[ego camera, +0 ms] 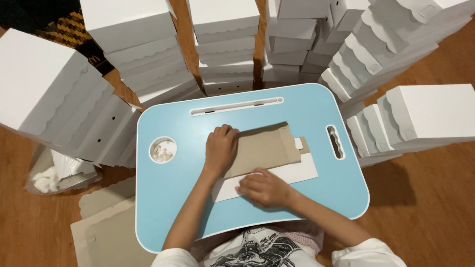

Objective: The person assembles a flat cardboard box by folding its sides and locking the tabs. They place the assembled box on a light blue tray and then pick up a white box from a nearby stack.

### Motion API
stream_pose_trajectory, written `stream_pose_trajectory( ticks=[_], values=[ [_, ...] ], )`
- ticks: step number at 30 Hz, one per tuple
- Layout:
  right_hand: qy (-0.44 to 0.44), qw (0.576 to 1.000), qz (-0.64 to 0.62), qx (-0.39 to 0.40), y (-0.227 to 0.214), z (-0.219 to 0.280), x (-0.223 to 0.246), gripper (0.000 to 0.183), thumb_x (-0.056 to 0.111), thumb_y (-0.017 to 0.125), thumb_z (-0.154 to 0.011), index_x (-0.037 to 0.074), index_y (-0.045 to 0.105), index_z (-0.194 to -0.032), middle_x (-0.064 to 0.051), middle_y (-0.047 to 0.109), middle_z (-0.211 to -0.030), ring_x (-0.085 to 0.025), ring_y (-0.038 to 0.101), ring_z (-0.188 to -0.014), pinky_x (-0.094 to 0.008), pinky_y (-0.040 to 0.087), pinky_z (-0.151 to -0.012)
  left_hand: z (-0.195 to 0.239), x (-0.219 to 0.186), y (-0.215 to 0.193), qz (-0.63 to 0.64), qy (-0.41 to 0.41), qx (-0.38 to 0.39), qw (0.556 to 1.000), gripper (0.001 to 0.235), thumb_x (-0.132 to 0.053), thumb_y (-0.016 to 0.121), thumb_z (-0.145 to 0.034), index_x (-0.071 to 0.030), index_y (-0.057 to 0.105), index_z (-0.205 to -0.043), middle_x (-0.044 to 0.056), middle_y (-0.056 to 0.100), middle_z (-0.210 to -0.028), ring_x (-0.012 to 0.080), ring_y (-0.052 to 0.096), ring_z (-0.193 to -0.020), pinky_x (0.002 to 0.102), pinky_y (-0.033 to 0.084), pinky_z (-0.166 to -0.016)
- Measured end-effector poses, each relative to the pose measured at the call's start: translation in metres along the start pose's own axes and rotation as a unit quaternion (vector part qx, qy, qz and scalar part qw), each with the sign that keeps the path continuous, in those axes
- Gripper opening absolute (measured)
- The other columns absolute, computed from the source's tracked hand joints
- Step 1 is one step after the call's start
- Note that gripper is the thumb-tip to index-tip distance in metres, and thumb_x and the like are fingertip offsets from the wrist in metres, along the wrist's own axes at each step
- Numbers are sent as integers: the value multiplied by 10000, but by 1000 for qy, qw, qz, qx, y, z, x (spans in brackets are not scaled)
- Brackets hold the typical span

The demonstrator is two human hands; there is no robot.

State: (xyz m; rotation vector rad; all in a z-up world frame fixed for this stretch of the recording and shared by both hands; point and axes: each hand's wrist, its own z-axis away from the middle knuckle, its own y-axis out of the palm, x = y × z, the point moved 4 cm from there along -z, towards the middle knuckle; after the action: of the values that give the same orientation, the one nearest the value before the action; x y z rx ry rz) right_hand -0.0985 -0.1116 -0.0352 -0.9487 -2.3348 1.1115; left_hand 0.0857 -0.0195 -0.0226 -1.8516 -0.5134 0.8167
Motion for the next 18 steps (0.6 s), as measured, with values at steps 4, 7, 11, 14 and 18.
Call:
stream_pose_trajectory(
  ticks=[4,7,11,14,18],
  values=[
    [-12,999,-28,12,-7,-22,3,245,268,583,-971,179,708,-1162,-25,690,-1036,-219,681,-1007,-444,505,-950,-5,29,-18,9,-48,-28,998,153,-332,596,-994,-284,741,-1015,-101,619,-869,150,656,-847,301,547,-697],
    [100,986,-56,123,-9,-48,-17,454,458,514,-1017,171,597,-1359,-110,626,-1276,-299,601,-1219,-499,448,-984,5,48,-48,51,-114,-20,992,138,-248,622,-1002,-197,740,-1054,-16,650,-908,220,681,-932,359,576,-784],
    [133,936,-54,322,-3,-79,-14,811,740,480,-912,191,449,-1508,-196,574,-1386,-386,452,-1415,-745,105,-1156,33,84,-56,78,-223,-13,972,179,-303,599,-1029,-210,727,-1114,8,668,-958,249,697,-971,404,576,-834],
    [89,939,-73,324,-15,-86,-7,814,577,642,-853,180,439,-1533,-180,612,-1320,-380,451,-1409,-794,77,-1134,56,101,-69,66,-280,-52,956,186,-320,609,-1020,-214,721,-1124,31,686,-986,288,701,-985,442,576,-846],
    [62,975,-3,211,-51,-56,-15,407,276,818,-798,247,626,-1156,13,570,-1041,-257,507,-1315,-777,222,-1081,93,114,-87,27,-314,-134,940,160,-245,661,-992,-136,730,-1088,83,712,-961,330,717,-939,463,589,-799]
  ],
)
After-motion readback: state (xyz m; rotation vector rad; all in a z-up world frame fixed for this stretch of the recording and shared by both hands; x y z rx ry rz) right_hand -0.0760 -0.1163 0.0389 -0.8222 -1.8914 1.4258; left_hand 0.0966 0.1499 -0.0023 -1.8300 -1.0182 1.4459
